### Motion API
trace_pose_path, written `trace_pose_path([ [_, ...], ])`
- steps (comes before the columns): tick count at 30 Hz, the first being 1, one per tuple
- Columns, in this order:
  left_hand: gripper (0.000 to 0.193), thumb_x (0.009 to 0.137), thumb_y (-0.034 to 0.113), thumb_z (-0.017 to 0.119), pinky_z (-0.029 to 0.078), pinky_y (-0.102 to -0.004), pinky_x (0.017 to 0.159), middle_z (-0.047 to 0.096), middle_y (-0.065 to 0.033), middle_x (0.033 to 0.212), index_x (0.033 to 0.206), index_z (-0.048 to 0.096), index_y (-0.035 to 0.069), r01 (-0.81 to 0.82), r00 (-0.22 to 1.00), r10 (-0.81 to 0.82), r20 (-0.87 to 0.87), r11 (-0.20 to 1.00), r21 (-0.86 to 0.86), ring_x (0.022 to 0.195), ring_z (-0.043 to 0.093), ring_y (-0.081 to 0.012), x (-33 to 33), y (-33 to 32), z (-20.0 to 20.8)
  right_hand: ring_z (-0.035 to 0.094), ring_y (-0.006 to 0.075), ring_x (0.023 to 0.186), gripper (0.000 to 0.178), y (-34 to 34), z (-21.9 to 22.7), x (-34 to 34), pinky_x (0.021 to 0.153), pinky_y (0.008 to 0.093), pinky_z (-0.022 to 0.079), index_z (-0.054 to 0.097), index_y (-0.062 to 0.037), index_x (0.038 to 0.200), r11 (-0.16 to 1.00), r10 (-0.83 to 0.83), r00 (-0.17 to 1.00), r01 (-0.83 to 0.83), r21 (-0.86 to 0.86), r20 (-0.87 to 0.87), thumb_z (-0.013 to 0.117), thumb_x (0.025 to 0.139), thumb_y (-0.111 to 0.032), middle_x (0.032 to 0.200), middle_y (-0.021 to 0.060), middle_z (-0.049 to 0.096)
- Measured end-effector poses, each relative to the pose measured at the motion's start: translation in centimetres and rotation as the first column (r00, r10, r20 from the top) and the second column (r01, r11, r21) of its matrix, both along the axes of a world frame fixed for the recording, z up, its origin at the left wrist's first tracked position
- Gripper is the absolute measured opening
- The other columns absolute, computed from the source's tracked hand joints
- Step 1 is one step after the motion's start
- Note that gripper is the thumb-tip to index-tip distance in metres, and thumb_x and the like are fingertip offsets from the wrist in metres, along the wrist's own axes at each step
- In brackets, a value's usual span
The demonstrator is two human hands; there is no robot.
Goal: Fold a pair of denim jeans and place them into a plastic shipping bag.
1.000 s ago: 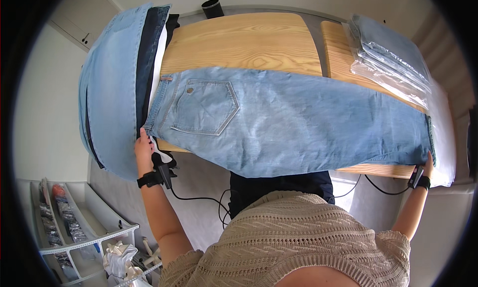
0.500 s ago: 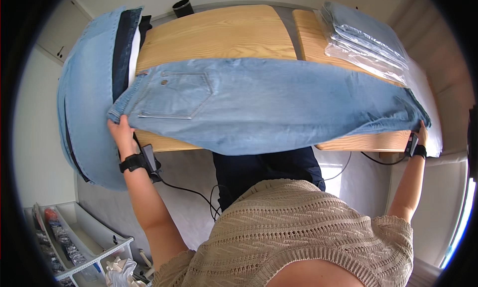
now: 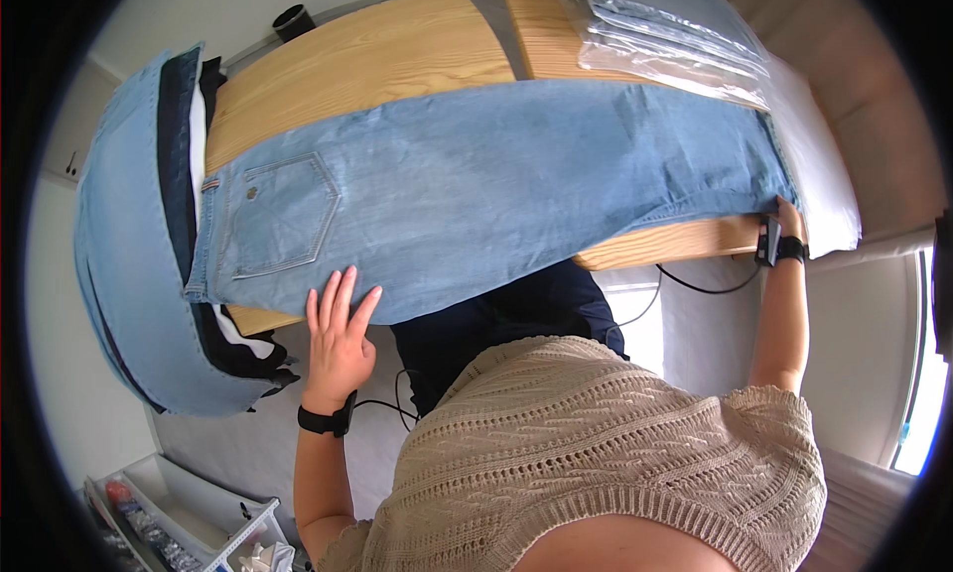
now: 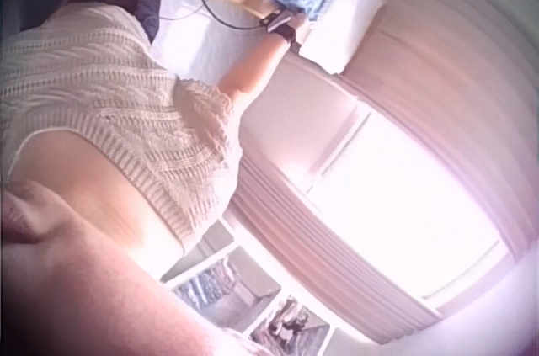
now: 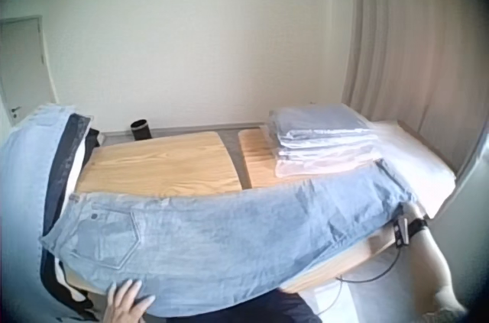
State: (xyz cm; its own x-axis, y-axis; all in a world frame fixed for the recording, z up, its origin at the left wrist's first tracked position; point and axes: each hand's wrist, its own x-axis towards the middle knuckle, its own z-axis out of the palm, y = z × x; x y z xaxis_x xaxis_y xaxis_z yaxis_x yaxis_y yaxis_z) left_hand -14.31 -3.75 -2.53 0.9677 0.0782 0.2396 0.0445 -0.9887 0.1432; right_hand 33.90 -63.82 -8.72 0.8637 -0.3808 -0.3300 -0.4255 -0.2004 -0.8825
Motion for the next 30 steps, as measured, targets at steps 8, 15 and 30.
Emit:
trace_pose_path([
  [8, 0.059, 0.068, -0.007, 0.054, 0.032, -0.0422, 0.097, 0.047, -0.0089, 0.131, 0.124, 0.051, 0.011, -0.089, 0.983, 0.065, 0.173, 0.987, 0.137, 0.122, 0.043, -0.0274, 1.0, 0.8, -4.6, 0.057, 0.0199, 0.053, 0.036, 1.9, 2.7, -1.5, 0.048, 0.033, 0.046, 0.06, 0.0014, 0.077, 0.998, 0.009, 0.997, -0.005, -0.059, 0.07, 0.05, 0.089, -0.031, 0.064, 0.0144, 0.059],
  [15, 0.051, 0.064, -0.01, 0.045, 0.037, -0.0393, 0.091, 0.057, -0.0106, 0.118, 0.111, 0.06, 0.004, -0.025, 0.988, 0.036, 0.151, 0.997, -0.074, 0.112, 0.052, -0.0283, 1.3, 1.3, -1.6, 0.052, 0.0254, 0.106, 0.042, 15.1, 6.0, -12.3, 0.095, 0.0348, 0.038, 0.047, -0.0001, 0.121, 0.865, 0.298, 0.614, 0.151, -0.479, 0.731, 0.059, 0.082, -0.008, 0.112, 0.0155, 0.055],
  [30, 0.046, 0.06, 0.0, 0.053, 0.043, -0.0392, 0.086, 0.061, -0.0098, 0.109, 0.106, 0.061, 0.005, 0.066, 0.987, -0.05, 0.15, 0.992, -0.104, 0.106, 0.056, -0.0257, 1.0, -0.1, 0.9, 0.048, 0.0305, 0.118, 0.056, 35.3, 6.1, -26.6, 0.1, 0.0425, 0.036, 0.054, -0.0058, 0.116, 0.099, 0.983, -0.09, -0.466, -0.879, 0.159, 0.064, 0.061, -0.001, 0.122, 0.0113, 0.055],
])
